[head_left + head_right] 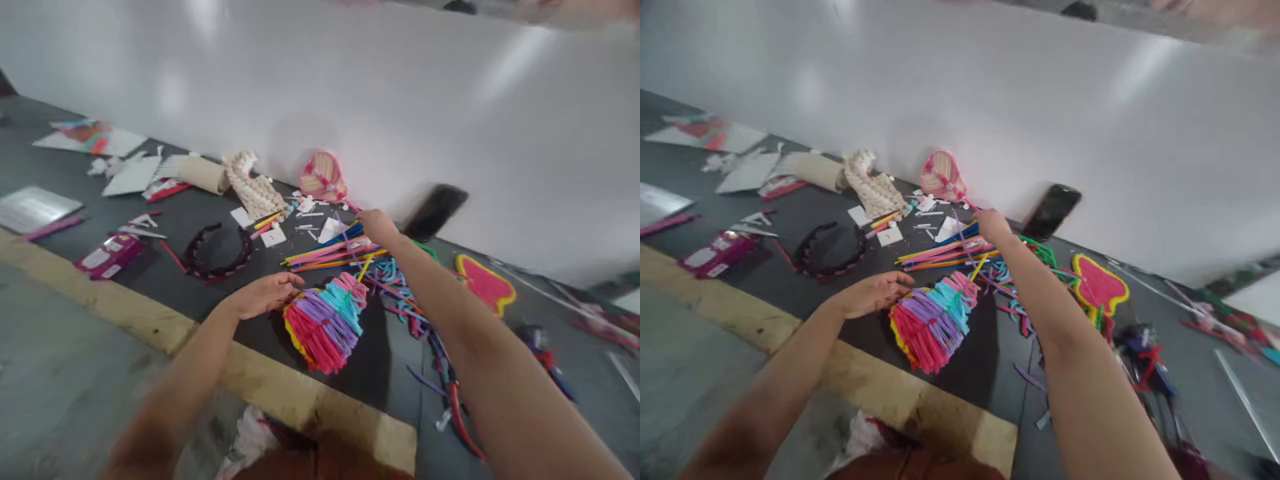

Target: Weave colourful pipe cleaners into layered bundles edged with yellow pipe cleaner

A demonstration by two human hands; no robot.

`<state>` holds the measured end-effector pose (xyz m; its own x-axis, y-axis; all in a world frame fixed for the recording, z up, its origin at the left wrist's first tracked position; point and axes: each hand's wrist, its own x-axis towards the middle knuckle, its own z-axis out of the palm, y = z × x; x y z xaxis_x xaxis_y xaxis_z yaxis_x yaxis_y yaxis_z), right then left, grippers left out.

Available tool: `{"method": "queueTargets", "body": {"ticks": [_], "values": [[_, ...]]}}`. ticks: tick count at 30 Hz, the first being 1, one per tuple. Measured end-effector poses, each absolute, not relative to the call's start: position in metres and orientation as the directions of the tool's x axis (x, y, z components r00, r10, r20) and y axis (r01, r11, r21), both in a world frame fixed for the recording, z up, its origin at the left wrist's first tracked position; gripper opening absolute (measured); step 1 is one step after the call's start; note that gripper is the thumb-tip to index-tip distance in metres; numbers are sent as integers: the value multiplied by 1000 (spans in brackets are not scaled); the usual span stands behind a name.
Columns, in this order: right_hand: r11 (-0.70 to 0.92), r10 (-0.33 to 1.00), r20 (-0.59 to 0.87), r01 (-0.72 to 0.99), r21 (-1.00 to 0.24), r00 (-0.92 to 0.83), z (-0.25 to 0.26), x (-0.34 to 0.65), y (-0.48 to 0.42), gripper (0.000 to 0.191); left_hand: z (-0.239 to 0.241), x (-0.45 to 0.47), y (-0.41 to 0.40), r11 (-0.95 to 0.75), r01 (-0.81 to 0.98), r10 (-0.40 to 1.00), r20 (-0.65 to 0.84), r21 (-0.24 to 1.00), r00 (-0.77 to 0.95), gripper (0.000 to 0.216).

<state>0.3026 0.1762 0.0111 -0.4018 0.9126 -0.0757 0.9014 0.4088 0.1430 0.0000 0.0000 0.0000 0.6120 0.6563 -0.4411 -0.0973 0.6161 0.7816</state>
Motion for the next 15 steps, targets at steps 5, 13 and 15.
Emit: {"method": "queueTargets", "body": {"ticks": [5,13,15], "values": [[533,843,-188,831,158,-505,1,304,191,43,-8,-2,3,654,-120,606,-423,747,674,41],[568,823,-222,770,290,-523,17,308,189,28,-7,-3,6,655,-107,581,-409,748,704,33],[551,834,-224,765,332,-504,28,306,184,24,-7,-2,6,655,-118,589,-406,747,699,35]]}}
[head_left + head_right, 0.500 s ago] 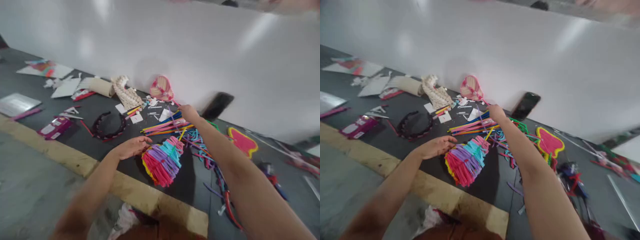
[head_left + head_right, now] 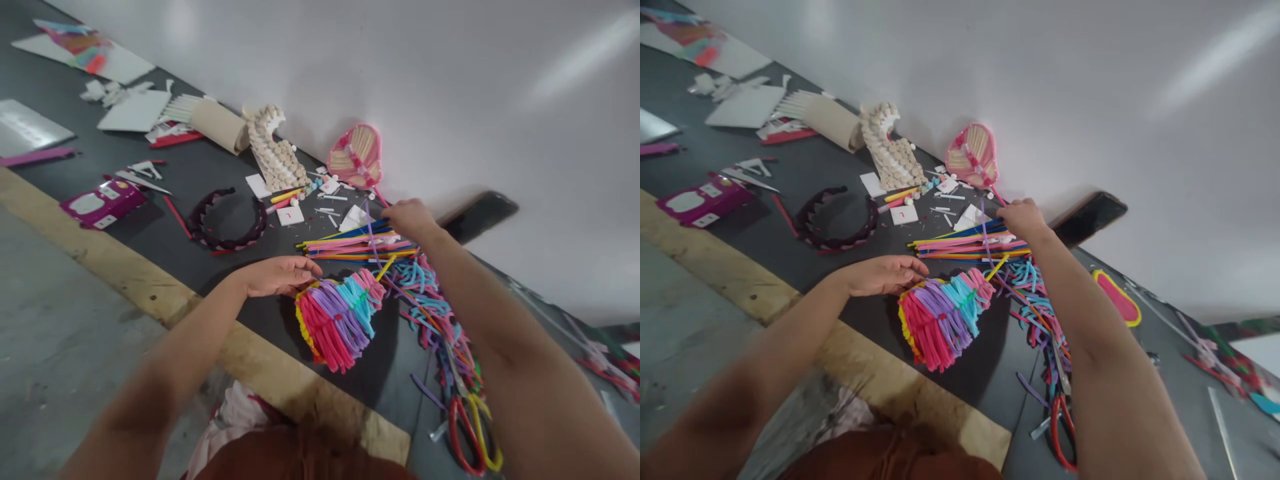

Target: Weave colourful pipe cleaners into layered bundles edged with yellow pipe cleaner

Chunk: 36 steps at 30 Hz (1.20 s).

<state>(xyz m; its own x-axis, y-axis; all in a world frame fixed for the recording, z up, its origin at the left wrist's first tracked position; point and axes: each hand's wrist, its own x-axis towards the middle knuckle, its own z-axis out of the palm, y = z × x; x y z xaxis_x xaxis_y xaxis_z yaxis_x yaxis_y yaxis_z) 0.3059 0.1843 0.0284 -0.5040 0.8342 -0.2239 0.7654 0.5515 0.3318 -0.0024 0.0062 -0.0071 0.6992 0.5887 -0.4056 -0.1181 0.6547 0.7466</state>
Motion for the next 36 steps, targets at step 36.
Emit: {"method": "queueTargets", "body": {"ticks": [36], "values": [[-129,989,56,979,-157,140,57,342,-50,30,-13,-5,-14,286,-208,772,-96,935,629,49]]}}
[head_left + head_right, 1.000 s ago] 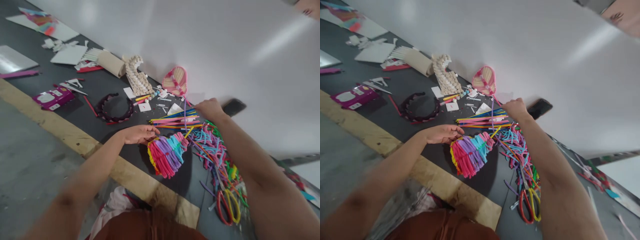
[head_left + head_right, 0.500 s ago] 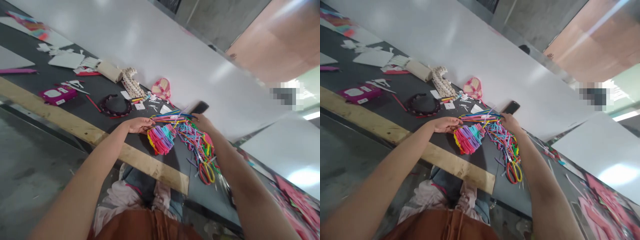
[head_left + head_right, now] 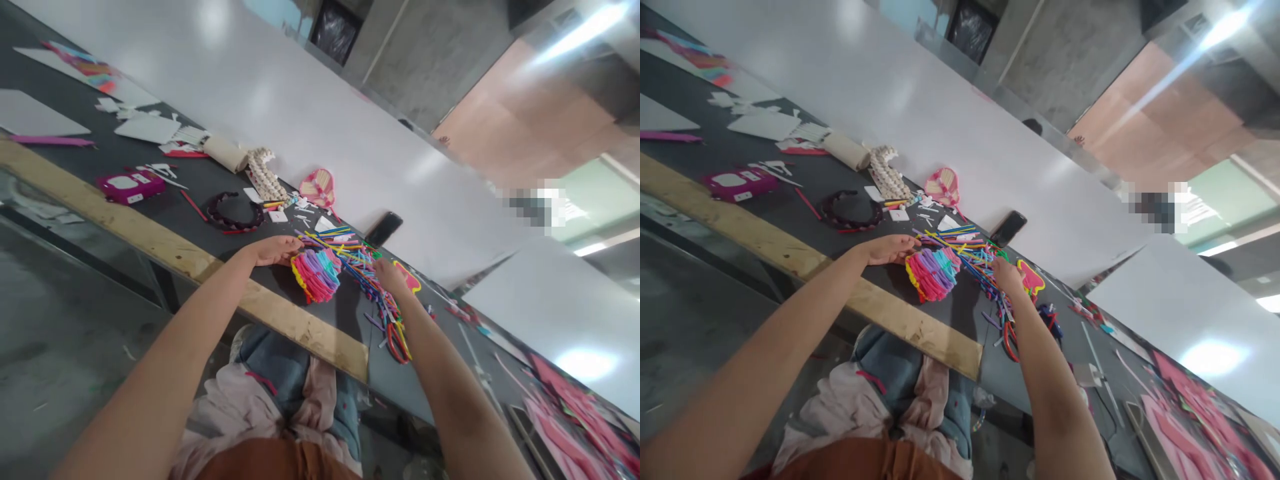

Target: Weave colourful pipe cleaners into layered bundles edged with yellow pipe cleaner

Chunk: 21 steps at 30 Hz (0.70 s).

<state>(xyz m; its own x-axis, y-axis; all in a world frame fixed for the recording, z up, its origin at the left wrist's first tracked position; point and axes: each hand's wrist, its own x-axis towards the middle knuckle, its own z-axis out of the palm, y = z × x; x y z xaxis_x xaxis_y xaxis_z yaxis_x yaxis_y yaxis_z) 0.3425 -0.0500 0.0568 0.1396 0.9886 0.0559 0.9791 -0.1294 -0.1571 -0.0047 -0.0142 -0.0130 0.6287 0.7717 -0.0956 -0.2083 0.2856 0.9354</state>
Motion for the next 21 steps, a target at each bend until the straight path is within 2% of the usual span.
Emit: {"method": "queueTargets", "body": {"ticks": [4,6,8,12,15,19,21], "values": [[-137,917,299,912,-385,264,74,370,-72,34,-10,-1,-25,180,-127,803,-71,975,592,63],[-100,881,356,857,-505,312,74,383,-90,40,-10,6,-31,122,-76,841,-62,990,537,68],[-39,891,336,789,-614,306,70,393,-107,39,-9,16,-38,60,-24,877,-41,998,478,67],[89,957,236,602,-793,169,67,403,-125,35,7,34,-50,-79,80,921,42,994,387,57],[198,952,279,447,-872,123,82,406,-122,30,31,37,-52,-176,165,937,113,971,331,52],[353,922,382,264,-898,69,121,394,-117,20,65,32,-55,-300,295,927,204,907,315,43],[389,915,402,252,-886,2,148,381,-120,29,76,30,-62,-359,354,908,235,864,346,40]]}}
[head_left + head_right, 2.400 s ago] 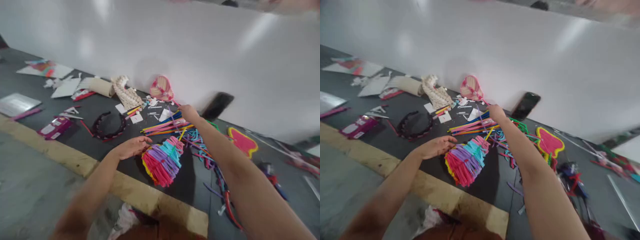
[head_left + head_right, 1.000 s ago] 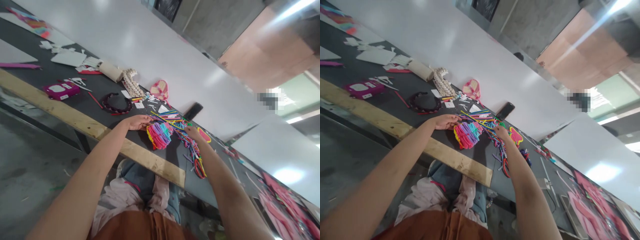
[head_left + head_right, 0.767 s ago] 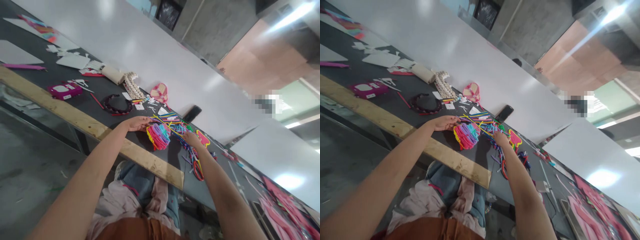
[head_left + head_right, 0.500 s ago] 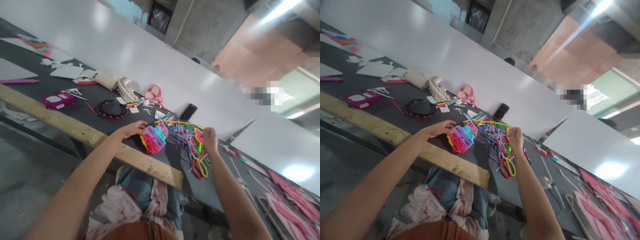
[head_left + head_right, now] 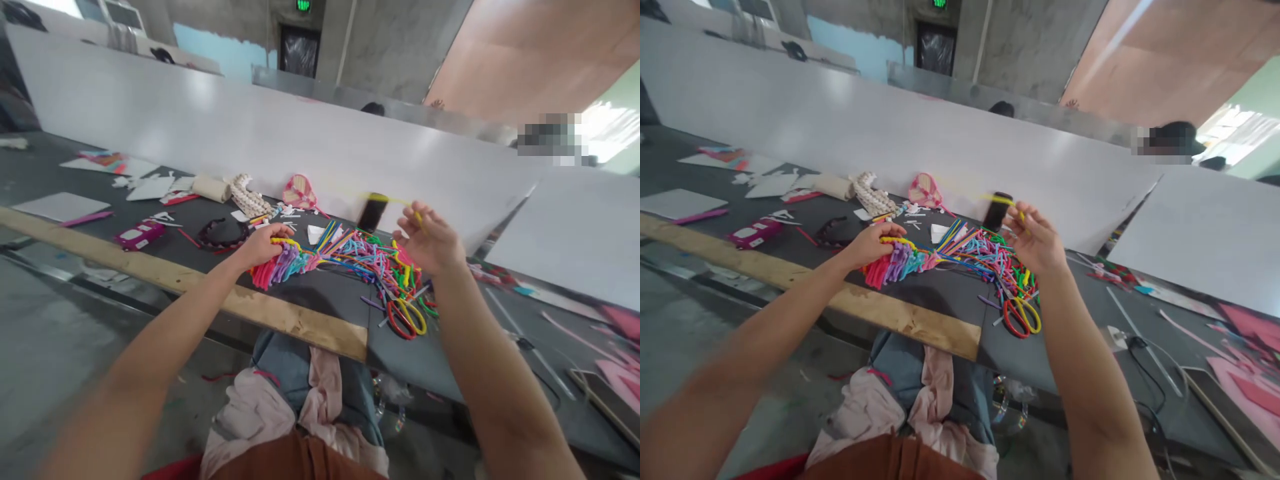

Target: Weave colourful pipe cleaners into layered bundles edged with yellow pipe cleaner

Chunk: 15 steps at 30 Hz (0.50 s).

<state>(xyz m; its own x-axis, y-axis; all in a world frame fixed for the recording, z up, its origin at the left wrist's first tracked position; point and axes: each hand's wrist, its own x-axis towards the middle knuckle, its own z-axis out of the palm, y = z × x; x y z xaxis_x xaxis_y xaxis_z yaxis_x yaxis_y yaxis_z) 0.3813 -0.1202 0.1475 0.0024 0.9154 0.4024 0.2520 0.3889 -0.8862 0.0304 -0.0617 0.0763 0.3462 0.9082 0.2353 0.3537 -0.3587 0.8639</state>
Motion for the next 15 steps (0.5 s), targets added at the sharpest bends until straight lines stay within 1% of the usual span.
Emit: {"method": "queueTargets", "body": {"ticks": [2,4,6,7,8,9,11,12,13,14,15], "values": [[500,858,513,255,-828,-17,175,369,-127,41,83,31,-72,-407,398,886,249,822,391,40],[658,744,667,198,-726,-28,197,361,-135,44,83,31,-85,-444,433,861,241,784,448,42],[745,657,752,191,-639,-46,204,358,-145,50,80,29,-98,-498,474,812,199,727,548,47],[761,632,774,221,-610,-38,201,358,-151,53,77,27,-103,-547,503,764,155,669,626,52],[752,624,781,280,-596,-14,193,358,-157,52,75,25,-108,-583,525,718,89,620,691,60],[720,630,776,362,-592,16,181,359,-164,47,72,23,-112,-600,547,677,6,583,736,71],[557,683,725,576,-598,92,145,361,-178,26,68,20,-116,-586,608,627,-175,535,759,96],[466,724,684,674,-573,82,125,362,-186,24,67,19,-116,-565,644,615,-256,516,745,105],[393,775,629,737,-549,55,103,364,-193,23,67,18,-115,-544,674,607,-321,499,727,111],[345,826,564,782,-518,10,82,365,-200,23,67,19,-113,-528,694,601,-362,489,712,112],[308,867,498,816,-489,-28,62,365,-205,24,68,20,-109,-520,698,597,-375,492,710,108]]}}
